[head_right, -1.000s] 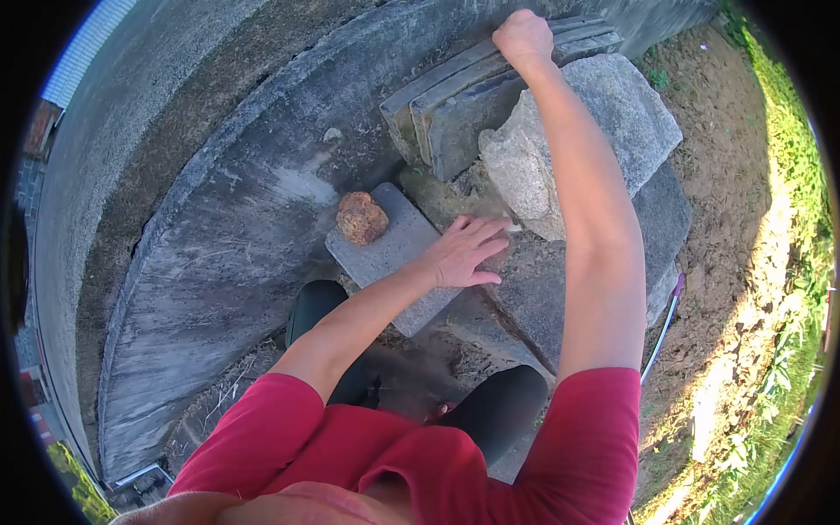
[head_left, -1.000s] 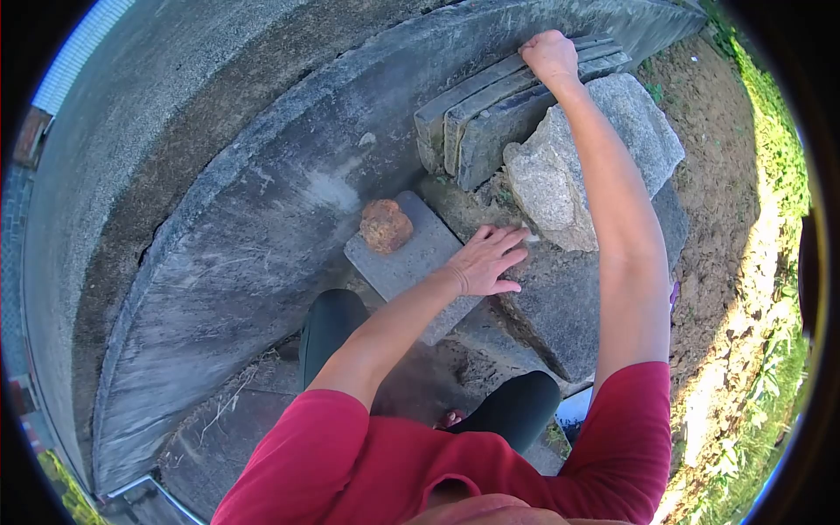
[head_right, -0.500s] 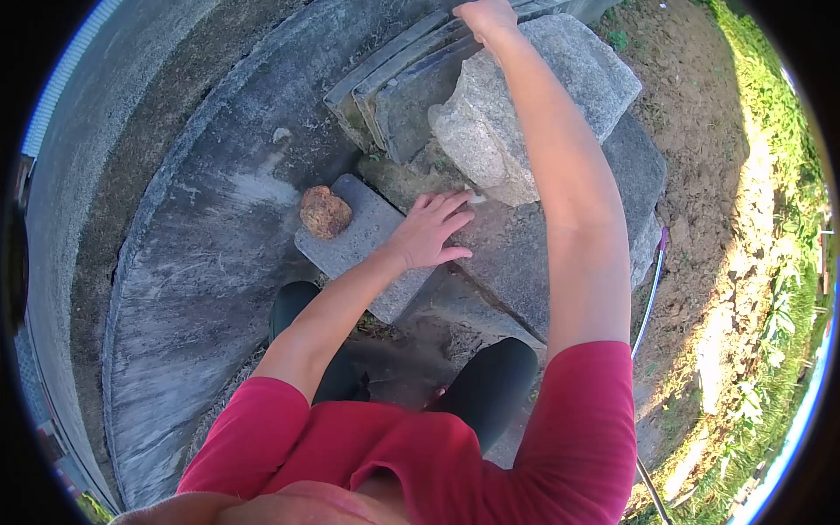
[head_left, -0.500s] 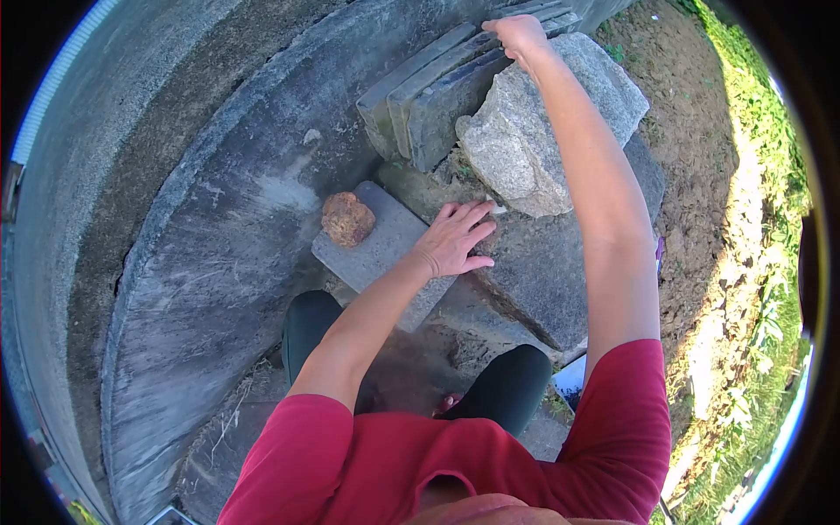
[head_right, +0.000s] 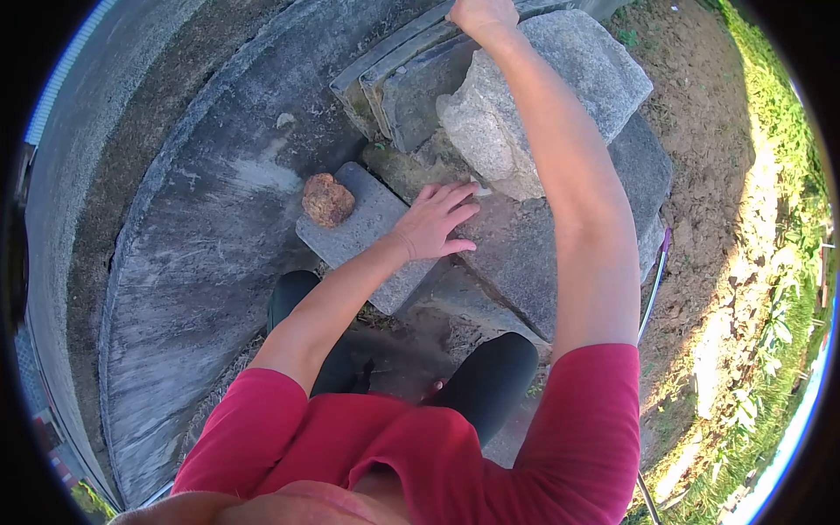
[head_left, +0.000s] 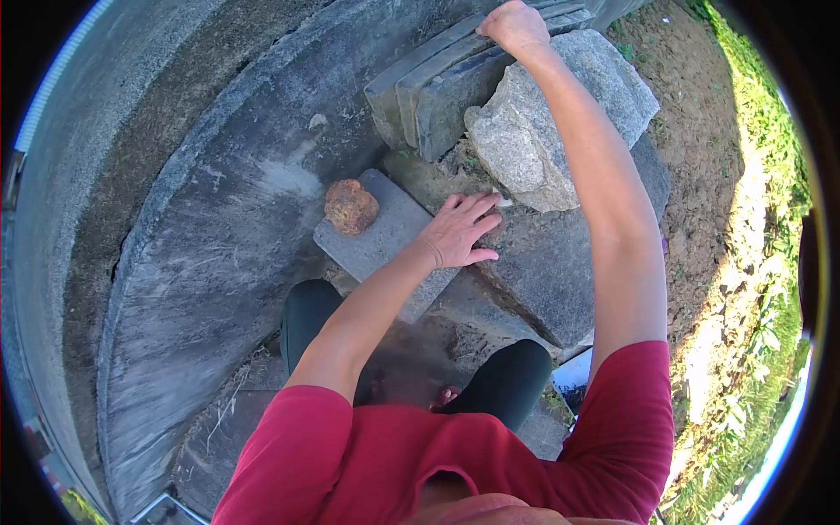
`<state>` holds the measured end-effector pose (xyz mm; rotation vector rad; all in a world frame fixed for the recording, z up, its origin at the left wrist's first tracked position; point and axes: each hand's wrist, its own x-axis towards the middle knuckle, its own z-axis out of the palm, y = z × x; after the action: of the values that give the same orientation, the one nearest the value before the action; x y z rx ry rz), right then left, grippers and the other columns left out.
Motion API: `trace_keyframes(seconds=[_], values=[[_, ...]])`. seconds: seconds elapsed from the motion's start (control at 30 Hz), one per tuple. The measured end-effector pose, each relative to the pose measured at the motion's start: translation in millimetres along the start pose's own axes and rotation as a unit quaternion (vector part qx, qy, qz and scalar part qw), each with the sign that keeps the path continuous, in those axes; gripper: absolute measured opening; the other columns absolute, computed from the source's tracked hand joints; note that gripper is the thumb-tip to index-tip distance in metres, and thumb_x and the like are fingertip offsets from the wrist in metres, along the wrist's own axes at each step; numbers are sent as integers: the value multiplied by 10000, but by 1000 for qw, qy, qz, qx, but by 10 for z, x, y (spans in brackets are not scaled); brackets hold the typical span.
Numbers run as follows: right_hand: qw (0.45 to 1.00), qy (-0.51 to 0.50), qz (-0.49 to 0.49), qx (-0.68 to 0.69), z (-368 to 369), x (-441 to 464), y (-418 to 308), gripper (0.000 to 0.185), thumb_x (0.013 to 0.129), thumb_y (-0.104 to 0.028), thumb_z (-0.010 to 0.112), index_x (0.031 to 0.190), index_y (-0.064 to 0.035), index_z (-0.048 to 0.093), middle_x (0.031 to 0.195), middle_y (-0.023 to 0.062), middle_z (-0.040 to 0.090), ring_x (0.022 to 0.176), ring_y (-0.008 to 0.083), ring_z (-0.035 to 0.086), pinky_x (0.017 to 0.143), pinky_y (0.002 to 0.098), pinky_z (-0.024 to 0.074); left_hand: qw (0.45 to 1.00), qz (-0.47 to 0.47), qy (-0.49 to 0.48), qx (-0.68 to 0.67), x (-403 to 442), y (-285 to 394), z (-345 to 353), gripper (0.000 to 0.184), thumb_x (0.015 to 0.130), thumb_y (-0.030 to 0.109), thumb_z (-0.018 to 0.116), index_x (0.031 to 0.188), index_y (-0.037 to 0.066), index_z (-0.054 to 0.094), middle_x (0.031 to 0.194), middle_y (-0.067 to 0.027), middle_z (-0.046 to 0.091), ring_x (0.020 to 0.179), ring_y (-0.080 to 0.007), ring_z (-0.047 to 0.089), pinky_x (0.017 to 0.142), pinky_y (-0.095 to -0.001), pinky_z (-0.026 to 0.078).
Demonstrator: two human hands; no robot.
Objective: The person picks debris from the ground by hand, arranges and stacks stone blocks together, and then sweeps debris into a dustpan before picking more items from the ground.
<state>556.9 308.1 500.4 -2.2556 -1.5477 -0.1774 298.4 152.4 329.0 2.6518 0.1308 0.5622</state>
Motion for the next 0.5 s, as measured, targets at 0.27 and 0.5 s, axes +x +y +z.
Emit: trace_keyframes(seconds=[0.27,0.5], values=[[998,27,-36,-38,69,0,1,219,752,-231,691,792,-23,747,831,211,704,819,365,700,774,442,560,1000,1,0,6,8,8,12,580,820,498,696,1221,97,575,1473,-125,405,1330,-315,401,1073,-474,311],[997,21,-11,67,95,-61,293,247,862,-332,668,1038,-195,774,981,137,739,966,324,696,913,408,530,1000,1,-1,5,-3,12,8,575,825,495,690,1221,94,575,1471,-125,405,1331,-316,398,1076,-477,311]])
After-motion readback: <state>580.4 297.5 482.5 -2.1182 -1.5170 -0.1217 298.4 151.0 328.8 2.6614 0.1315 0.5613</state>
